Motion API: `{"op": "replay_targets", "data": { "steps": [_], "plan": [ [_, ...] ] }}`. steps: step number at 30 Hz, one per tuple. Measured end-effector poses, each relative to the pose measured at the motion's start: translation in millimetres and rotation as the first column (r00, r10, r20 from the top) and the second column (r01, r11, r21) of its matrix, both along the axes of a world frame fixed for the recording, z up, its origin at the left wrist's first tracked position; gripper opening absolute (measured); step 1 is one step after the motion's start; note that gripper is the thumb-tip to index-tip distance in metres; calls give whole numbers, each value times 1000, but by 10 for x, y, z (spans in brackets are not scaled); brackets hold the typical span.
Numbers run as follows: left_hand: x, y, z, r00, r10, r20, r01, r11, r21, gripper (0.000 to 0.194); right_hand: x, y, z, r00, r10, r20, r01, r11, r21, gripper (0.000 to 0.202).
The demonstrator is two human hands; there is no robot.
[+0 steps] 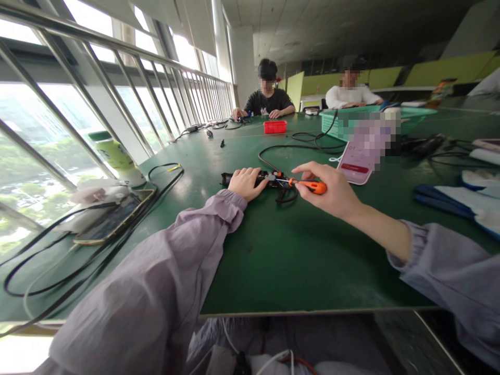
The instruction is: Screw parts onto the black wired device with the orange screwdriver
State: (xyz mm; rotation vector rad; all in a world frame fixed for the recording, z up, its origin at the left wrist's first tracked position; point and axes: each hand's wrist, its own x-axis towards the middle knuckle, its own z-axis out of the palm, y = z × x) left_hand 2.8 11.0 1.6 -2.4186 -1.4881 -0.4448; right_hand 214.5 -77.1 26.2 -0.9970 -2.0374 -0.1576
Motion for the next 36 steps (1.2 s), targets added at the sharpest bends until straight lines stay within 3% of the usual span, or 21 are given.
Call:
{"op": "replay_targets", "data": {
  "steps": [4,8,12,16,20,25,30,36],
  "plan": [
    [-83,31,83,996,-43,-80,36,996,-86,46,2,-12,17,998,15,59,-7,991,-134,25],
    [-185,84,186,994,-37,-99,16,980,-196,42,16,20,-27,970,18,244,43,970,-241,28],
    [-302,115,303,989,134,-59,-146,932,-333,41,15,83,-106,916,195,350,-89,951,-295,30],
    [-470,123,418,944,318,-91,-324,836,-442,32,9,101,-120,914,226,336,-116,941,-317,28],
    [-721,125,444,859,505,-81,-500,796,-340,28,7,86,-101,910,230,346,-106,934,-343,28],
    [-1092,87,397,758,651,-39,-645,740,-191,37,11,94,-106,905,251,343,-120,925,-360,27],
    [-1365,71,465,683,730,28,-726,683,-79,53,10,86,-92,904,255,342,-110,914,-390,28],
    [-1381,102,478,680,732,29,-731,681,-47,48,4,72,-72,903,256,346,-96,904,-416,29]
  ]
}}
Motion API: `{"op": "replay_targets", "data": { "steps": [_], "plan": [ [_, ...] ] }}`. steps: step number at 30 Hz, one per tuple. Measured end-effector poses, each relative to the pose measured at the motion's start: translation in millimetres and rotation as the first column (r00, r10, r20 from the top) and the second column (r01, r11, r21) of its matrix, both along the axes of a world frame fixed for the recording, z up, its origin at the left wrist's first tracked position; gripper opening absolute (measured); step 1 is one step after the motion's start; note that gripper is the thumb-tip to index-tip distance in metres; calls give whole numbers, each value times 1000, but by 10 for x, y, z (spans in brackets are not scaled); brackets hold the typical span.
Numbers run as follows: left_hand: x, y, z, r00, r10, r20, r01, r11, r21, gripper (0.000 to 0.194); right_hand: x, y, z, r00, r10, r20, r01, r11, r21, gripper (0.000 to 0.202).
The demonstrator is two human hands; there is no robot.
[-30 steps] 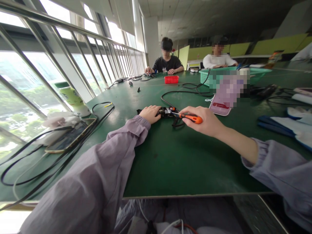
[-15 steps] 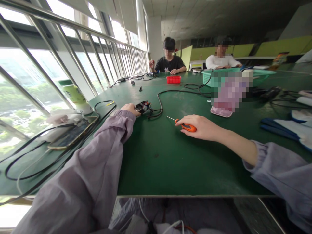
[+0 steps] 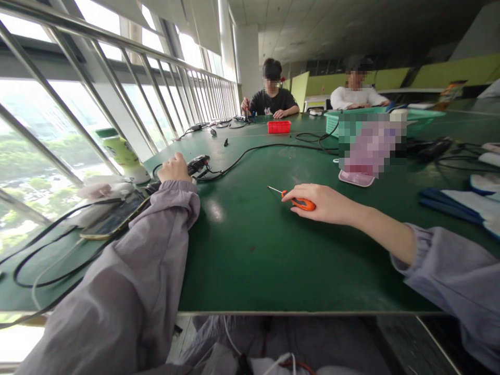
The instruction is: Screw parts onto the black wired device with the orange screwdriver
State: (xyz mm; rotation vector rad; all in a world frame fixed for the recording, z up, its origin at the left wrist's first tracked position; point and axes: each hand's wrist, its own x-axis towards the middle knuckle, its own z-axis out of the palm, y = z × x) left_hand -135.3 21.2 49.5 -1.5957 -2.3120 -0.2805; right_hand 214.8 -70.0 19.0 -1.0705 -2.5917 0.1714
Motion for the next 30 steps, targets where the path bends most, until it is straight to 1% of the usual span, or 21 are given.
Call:
{"op": "replay_targets", "data": {
  "steps": [3,5,11,13,16,18,20,22,24,27,29,30],
  "plan": [
    [43,-39,-38,1000,-7,-18,7,1000,-20,56,-4,-3,9,1000,-2,2,2,1000,-14,30],
    [66,-75,-37,999,-16,-36,16,1000,-7,55,-5,-5,13,1000,-1,-1,1,1000,-21,30],
    [180,-145,100,995,-29,-96,37,995,89,41,-1,6,-18,1000,-6,-13,6,1000,-9,30],
    [265,-171,131,992,-66,-108,79,989,122,37,-4,16,-45,1000,-4,-22,4,1000,8,30],
    [448,-222,101,972,-188,-144,214,956,199,33,-16,31,-85,998,-49,-48,52,997,52,30],
    [601,-254,25,940,-292,-176,328,915,236,30,-22,37,-98,989,-97,-114,106,991,77,30],
    [771,-270,-84,883,-421,-209,461,862,211,28,-23,41,-95,968,-132,-215,156,983,98,29],
    [948,-270,-205,774,-581,-250,625,766,154,27,-17,44,-79,939,-151,-310,200,970,135,29],
    [1121,-258,-318,669,-702,-244,739,664,115,30,-8,52,-65,917,-161,-365,237,956,174,28],
    [1350,-240,-434,537,-826,-170,843,532,81,38,4,86,-71,913,-169,-370,259,943,209,29],
    [1457,-234,-465,477,-869,-132,878,476,44,40,11,122,-92,924,-182,-338,260,944,202,32],
    [1487,-228,-466,466,-877,-119,884,466,32,39,15,141,-106,930,-191,-314,258,948,187,34]
  ]
}}
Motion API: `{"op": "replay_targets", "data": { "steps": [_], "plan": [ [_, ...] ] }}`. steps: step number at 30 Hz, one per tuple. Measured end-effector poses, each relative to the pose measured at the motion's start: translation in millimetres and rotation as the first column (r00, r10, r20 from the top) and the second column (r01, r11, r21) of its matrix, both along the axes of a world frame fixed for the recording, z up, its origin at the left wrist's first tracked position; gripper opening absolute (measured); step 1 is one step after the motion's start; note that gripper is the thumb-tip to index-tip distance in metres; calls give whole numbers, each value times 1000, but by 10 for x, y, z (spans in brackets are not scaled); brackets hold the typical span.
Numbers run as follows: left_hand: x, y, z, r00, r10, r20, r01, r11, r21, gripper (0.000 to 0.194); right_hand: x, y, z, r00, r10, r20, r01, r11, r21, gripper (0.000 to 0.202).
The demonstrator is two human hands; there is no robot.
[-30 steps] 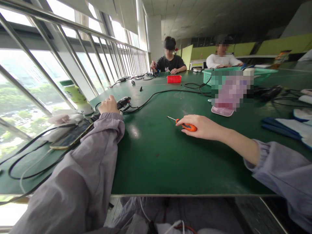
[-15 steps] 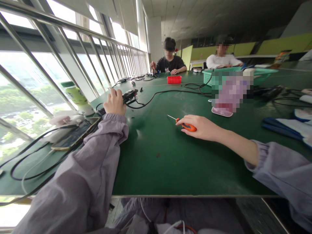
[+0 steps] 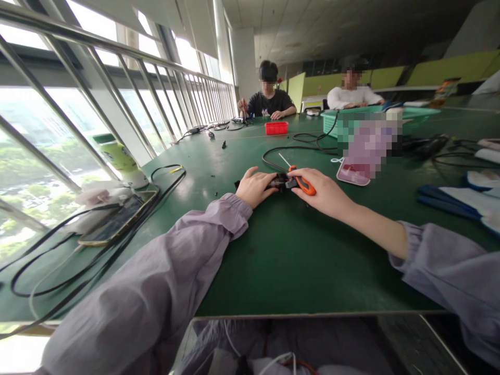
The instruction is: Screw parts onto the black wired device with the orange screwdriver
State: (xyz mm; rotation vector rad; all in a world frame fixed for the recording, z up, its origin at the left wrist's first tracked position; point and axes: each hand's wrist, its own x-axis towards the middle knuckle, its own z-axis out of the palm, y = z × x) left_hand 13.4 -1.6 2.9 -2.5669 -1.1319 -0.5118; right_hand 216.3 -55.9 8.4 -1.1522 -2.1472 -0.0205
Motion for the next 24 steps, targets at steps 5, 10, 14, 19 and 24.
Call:
{"op": "replay_targets", "data": {
  "steps": [5,10,14,19,24],
  "plan": [
    [-255,180,69,973,189,129,-184,982,-53,42,21,53,-35,991,-26,131,45,989,-144,43],
    [-1089,545,49,788,578,213,-523,810,-264,47,26,27,-3,981,-36,190,70,982,-173,44],
    [-1518,684,-4,756,625,195,-552,769,-324,53,29,13,17,975,-30,222,71,981,-181,44],
    [-1466,728,-44,816,542,201,-465,822,-329,56,36,9,32,970,-27,243,73,980,-185,45],
    [-1393,773,-91,845,528,87,-482,822,-304,55,42,25,26,972,-13,233,51,986,-160,44]
  ]
}}
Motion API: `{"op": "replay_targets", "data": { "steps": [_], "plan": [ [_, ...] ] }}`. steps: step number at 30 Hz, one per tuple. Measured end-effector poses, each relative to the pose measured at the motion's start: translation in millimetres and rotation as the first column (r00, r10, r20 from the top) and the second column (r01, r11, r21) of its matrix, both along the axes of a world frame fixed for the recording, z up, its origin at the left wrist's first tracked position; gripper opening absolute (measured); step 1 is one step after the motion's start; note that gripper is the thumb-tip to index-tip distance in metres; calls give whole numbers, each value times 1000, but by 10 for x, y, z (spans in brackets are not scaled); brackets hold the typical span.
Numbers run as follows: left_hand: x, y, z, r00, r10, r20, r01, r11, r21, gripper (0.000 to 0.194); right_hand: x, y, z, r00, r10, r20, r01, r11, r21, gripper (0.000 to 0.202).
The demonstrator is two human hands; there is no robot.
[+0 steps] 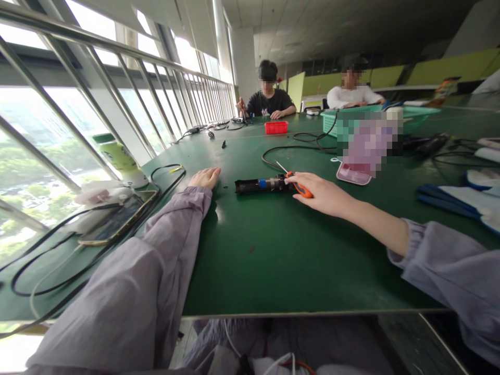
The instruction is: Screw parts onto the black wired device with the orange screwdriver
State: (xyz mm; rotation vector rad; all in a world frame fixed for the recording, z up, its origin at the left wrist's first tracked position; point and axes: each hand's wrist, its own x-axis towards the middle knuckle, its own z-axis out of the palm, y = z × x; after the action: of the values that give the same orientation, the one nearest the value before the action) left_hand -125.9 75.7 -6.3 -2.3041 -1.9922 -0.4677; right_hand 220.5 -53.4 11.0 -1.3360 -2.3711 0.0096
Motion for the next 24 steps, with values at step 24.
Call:
{"op": "replay_targets", "data": {
  "steps": [24],
  "plan": [
    [511,-798,194,923,-94,-372,88,996,-33,36,12,-28,29,998,5,56,-4,1000,-17,45]
  ]
}}
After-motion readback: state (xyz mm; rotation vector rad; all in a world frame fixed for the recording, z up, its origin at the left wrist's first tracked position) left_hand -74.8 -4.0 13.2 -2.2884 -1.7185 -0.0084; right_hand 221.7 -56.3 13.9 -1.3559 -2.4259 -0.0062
